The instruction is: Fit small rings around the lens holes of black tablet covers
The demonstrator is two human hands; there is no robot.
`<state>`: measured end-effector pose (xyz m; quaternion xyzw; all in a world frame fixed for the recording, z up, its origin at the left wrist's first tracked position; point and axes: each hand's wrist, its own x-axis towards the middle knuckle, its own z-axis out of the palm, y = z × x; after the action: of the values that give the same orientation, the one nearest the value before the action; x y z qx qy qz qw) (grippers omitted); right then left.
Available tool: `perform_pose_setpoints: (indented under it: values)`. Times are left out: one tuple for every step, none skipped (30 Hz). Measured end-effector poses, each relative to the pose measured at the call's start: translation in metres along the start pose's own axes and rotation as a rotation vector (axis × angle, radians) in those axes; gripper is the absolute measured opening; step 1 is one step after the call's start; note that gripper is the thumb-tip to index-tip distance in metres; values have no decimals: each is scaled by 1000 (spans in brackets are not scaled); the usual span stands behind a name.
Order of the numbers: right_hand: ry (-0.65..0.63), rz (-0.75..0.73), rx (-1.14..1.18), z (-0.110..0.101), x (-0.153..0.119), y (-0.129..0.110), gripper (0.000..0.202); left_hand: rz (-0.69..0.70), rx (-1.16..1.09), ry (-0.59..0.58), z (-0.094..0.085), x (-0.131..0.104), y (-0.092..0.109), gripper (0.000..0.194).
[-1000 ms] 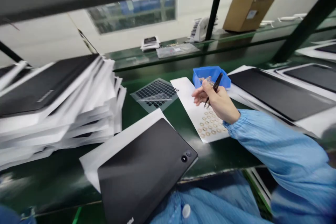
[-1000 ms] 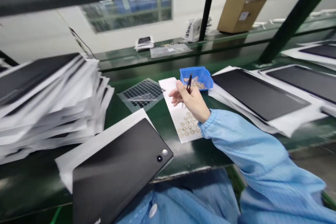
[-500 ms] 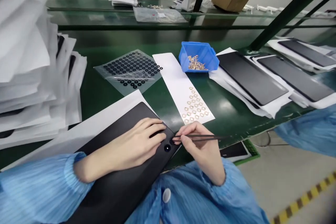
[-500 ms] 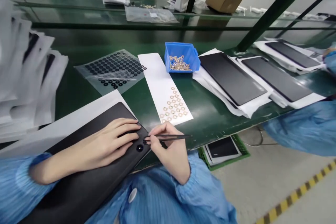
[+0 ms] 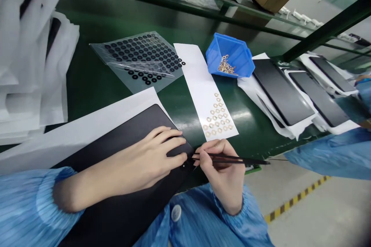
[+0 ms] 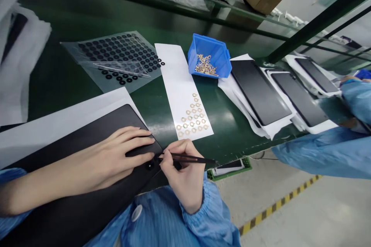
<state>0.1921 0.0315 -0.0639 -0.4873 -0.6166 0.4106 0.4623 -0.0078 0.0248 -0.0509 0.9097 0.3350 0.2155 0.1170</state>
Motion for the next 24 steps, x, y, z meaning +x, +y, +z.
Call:
perform_pose_setpoints:
  values:
    - [-10, 9, -15, 0, 0, -2, 17, 0, 0, 4, 0, 0, 0, 21]
    - [-15, 13, -28, 0, 1, -3, 17, 3, 1, 9, 0, 1, 0, 21]
    - [-18, 11, -38, 0, 1, -4, 17, 5, 3, 10, 0, 1, 0, 21]
    - [-17, 4, -46, 0, 1, -4, 17, 8, 6, 10, 0, 1, 0, 21]
    - [-15, -8, -50, 0, 1, -4, 17, 9, 11, 10, 0, 1, 0, 22]
    - [-10, -25, -51, 0, 1, -3, 17, 10, 15, 11, 0, 1, 0, 22]
    - [-9, -37, -51, 0, 1, -2, 17, 12, 16, 11, 0, 1, 0, 23]
    - [-15, -39, -53, 0, 1, -1, 18, 14, 15, 12, 0, 1, 0, 24]
    - [-25, -36, -55, -1, 1, 0, 18, 16, 12, 14, 0, 1, 0, 24]
    - [-32, -34, -52, -1, 1, 0, 18, 17, 9, 14, 0, 1, 0, 25]
    - [-39, -33, -46, -1, 1, 1, 18, 18, 7, 11, 0, 1, 0, 26]
    - [-43, -33, -38, -2, 1, 1, 19, 18, 7, 8, 0, 0, 0, 26]
    - [-46, -33, -29, -2, 2, 1, 19, 16, 9, 4, 0, 0, 0, 26]
    - [-46, -33, -21, -2, 2, 1, 19, 14, 12, 1, -1, 0, 1, 26]
    - [-47, -32, -15, -2, 2, 0, 19, 12, 13, -2, -1, 0, 1, 25]
    - [-45, -27, -12, -2, 2, 0, 19, 10, 13, -4, -1, 0, 1, 25]
    - [-43, -19, -12, -2, 2, 0, 19, 8, 10, -5, -1, 0, 1, 25]
    - [-40, -14, -11, -2, 2, 0, 19, 7, 9, -5, -1, 0, 1, 24]
    - [-38, -13, -8, -2, 2, -1, 19, 7, 6, -4, -1, 0, 0, 25]
    - [-36, -10, -6, -1, 2, -1, 19, 7, 6, -4, 0, 0, 0, 25]
    - [-33, -3, -6, -1, 2, -2, 19, 8, 7, -3, 0, -1, 0, 25]
    - [-30, 7, -8, -1, 1, -3, 19, 9, 10, -1, 0, -1, 0, 25]
    - [-28, 19, -9, 0, 1, -5, 19, 10, 12, -1, 1, -1, -1, 25]
    - [-25, 33, -11, 0, 1, -6, 20, 10, 15, -2, 1, -1, -1, 25]
